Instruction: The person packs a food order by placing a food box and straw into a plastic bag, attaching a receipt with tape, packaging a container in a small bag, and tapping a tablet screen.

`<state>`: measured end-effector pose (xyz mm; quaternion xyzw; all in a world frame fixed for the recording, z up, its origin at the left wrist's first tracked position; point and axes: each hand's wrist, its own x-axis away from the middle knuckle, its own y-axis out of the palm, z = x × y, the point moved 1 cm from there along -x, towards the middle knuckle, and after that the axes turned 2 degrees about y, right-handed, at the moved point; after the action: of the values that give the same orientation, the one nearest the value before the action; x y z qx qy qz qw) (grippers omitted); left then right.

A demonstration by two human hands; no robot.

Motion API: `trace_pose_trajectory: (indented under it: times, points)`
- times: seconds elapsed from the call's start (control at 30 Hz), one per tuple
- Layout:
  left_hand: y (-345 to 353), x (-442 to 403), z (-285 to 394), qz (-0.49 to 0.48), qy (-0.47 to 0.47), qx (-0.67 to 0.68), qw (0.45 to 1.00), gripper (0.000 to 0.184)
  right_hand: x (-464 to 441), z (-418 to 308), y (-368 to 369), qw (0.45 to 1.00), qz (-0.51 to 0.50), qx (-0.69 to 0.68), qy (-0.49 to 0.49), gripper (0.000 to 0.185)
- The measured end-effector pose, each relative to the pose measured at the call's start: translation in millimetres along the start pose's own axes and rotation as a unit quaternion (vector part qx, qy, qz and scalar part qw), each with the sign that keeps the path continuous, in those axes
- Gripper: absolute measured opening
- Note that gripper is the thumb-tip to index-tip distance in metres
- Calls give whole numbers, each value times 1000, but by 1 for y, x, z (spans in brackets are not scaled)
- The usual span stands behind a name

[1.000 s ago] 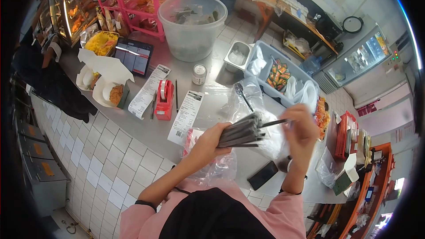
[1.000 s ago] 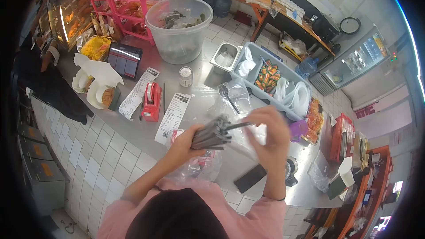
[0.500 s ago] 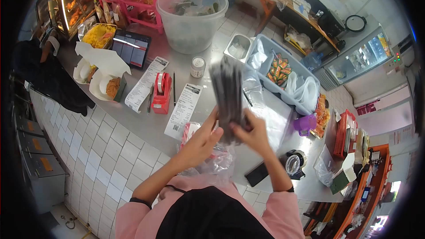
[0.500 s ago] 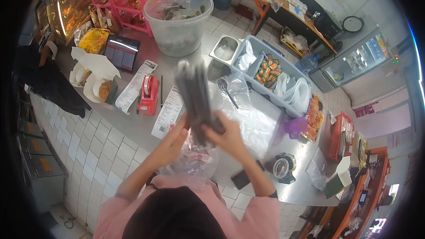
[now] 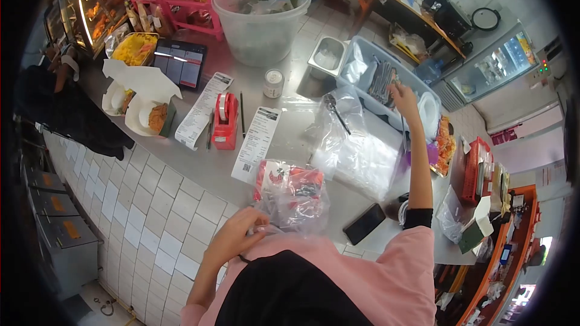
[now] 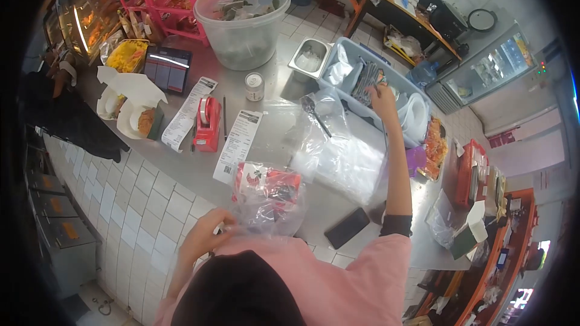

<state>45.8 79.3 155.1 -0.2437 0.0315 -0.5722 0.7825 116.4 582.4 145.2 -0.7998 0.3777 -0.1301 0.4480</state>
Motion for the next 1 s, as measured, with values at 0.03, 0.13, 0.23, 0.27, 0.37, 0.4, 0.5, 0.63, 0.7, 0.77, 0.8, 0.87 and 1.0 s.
trace_pose_trajectory:
  times: [0.03, 0.13, 0.23, 0.27, 0.37, 0.4, 0.5, 0.63, 0.7, 0.77, 0.8, 0.87, 1.0]
  points:
    - [0, -3, 7, 29, 14, 36, 999, 25, 12, -24, -3, 997, -5, -61, -45, 20]
    - [5, -10, -1, 128, 64, 200, 969, 11, 66, -132, -37, 965, 114, 62, -226, 10]
    - [12, -15, -20, 231, 79, 368, 897, 11, 126, -224, -80, 926, 203, 117, -297, 10]
    - [11, -19, -20, 260, 73, 414, 869, 13, 142, -241, -87, 927, 224, 5, -302, 14]
    - [6, -21, 4, 166, 151, 531, 817, 16, 184, -246, -93, 881, 178, -300, -321, 34]
    - [10, -19, 1, 169, 150, 532, 816, 16, 194, -246, -90, 860, 109, -364, -341, 31]
    - [17, -15, -8, 235, 108, 507, 822, 19, 205, -259, -53, 852, -153, -328, -377, 27]
    - [16, -2, -10, 219, 101, 438, 866, 21, 223, -224, 65, 879, -343, 32, -328, 23]
    - [18, 2, -8, 168, 123, 398, 893, 22, 239, -182, 105, 896, -398, -78, -179, 33]
    - [10, -5, -2, 149, 220, 252, 931, 23, 241, -169, 93, 897, -373, -32, -234, 33]
    - [5, -7, 2, 120, 306, 98, 939, 24, 239, -163, 86, 894, -346, 13, -284, 35]
    - [-11, 0, 19, 26, 240, 55, 969, 28, 208, -187, 29, 781, -520, 221, -265, 53]
    - [-43, -1, 39, 155, 150, 55, 975, 30, 172, -183, -75, 852, -477, 169, -135, 54]
